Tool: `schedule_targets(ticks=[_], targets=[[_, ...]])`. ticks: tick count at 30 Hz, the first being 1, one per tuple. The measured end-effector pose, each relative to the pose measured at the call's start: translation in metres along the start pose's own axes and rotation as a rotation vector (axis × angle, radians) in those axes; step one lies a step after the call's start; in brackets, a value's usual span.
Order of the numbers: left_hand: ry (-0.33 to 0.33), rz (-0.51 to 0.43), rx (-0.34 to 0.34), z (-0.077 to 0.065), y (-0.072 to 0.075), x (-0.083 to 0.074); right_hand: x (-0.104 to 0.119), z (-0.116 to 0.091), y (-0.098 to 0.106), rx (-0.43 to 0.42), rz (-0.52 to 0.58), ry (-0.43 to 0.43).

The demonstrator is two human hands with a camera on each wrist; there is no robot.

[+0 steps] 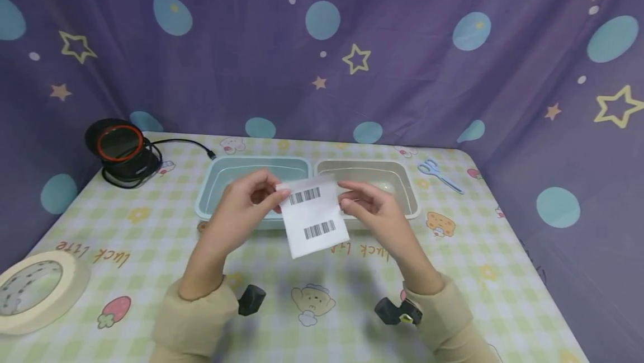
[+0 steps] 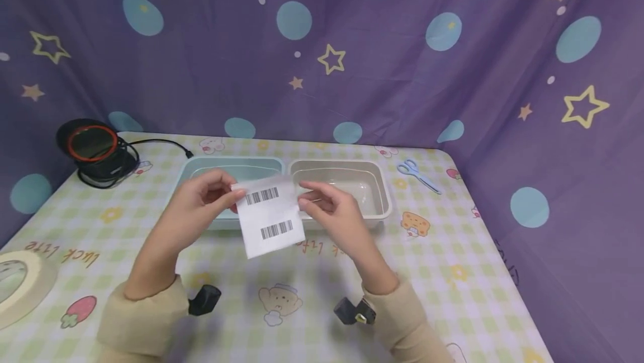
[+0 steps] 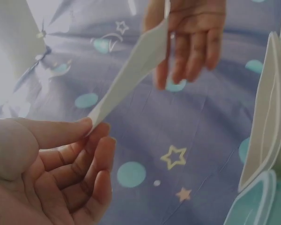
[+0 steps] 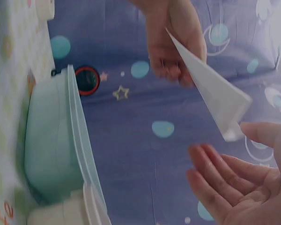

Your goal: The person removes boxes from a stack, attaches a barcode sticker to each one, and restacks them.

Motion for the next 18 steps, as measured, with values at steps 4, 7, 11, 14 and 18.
schedule_targets(ticks=[4, 7, 11, 14, 18], targets=[[-0.018, -0.033, 0.001, 0.000, -0.010, -0.003, -0.001, -0.001, -0.009, -0.015, -0.011, -0.058], [-0.018, -0.077, -0.002, 0.001, -0.015, -0.002, -0.001, -0.001, -0.011, -0.038, -0.030, -0.066], [0.002, -0.136, 0.040, 0.001, -0.021, 0.000, 0.001, -0.002, -0.008, -0.095, -0.032, -0.046], [0.011, -0.169, 0.103, 0.001, -0.025, 0.001, 0.003, -0.003, -0.005, -0.134, -0.003, -0.035], [-0.003, -0.218, 0.174, 0.000, -0.030, 0.002, 0.006, -0.003, 0.000, -0.181, 0.044, -0.021]])
Point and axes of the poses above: each hand's wrist, its own z-axis towards the middle knuckle, its own y-axis out of the back of the hand, x = y × z, the point moved 6 cm from there along z, towards the middle knuckle, and after that the axes turned 9 degrees about z, right-handed, at the moved point
